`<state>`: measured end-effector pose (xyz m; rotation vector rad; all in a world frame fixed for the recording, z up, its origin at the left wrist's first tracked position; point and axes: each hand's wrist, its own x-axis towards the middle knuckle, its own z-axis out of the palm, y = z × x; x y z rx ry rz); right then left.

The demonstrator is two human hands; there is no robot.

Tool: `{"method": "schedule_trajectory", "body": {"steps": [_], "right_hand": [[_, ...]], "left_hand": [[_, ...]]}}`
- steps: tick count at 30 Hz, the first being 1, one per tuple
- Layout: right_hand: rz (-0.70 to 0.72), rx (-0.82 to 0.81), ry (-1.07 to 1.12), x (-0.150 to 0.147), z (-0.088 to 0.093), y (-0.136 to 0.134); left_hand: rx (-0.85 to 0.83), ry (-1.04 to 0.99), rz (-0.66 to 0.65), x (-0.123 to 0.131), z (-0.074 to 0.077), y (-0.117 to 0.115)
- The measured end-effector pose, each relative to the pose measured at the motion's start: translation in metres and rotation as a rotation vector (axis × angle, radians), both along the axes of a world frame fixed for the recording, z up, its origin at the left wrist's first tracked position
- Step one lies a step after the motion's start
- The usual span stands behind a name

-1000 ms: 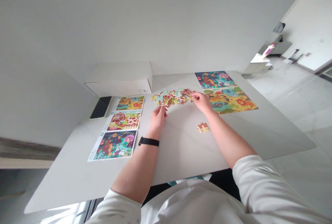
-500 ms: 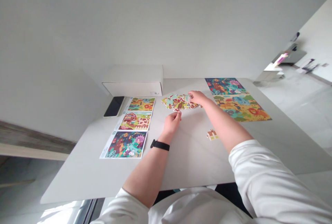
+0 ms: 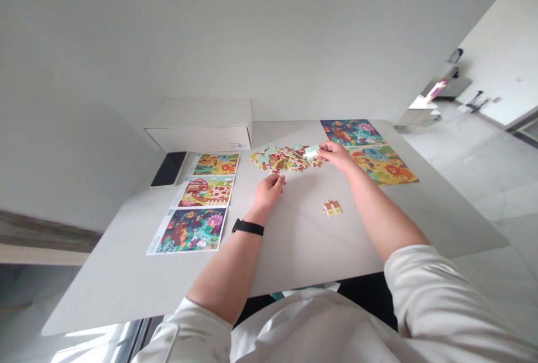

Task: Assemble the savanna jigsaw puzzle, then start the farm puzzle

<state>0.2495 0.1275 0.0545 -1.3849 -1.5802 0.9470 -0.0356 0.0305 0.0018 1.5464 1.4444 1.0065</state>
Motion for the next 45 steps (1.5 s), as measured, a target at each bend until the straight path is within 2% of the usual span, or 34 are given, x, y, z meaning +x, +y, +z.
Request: {"method": "schedule_trajectory", "body": {"steps": [5,8,12,17,22,28,33,40,42,45], "right_hand": [[-0.099,-0.024,0.241,0.036,-0.012,-0.062],[-0.169,0.002,0.371,0.042,-0.028,-0.079],[-0.307,0.033,0.512,0.041,-0.044,-0.076],[-0.394,0.042,0.550,0.037,-0.047,-0.064],[-0.289,0.033,0.529,0.032,-0.051,-0.060],[-0.208,0.021,0.485,0.023,-0.054,-0.060],[-0.147,0.009,0.436,0.021,-0.052,-0.064],[-0.161,0.012,0.379,0.022,-0.054,-0.068],[-0.136,0.022,0.300,0.024,-0.056,-0.069],[-0.120,0.072,0.043,0.028,-0.061,-0.068]], "left_hand": [[0.040,0.030,-0.013,0.001,-0.005,0.003],[0.113,0.141,-0.040,0.004,-0.003,-0.002],[0.289,0.309,-0.199,0.022,0.003,-0.019],[0.528,0.489,-0.476,0.066,0.005,-0.051],[0.572,0.613,-0.650,0.092,0.000,-0.067],[0.624,0.496,-0.807,0.091,0.003,-0.069],[0.609,0.389,-0.871,0.092,0.003,-0.072],[0.589,0.321,-0.915,0.091,-0.001,-0.075],[0.586,0.316,-0.922,0.091,-0.001,-0.075],[0.592,0.301,-0.929,0.092,0.000,-0.075]]}}
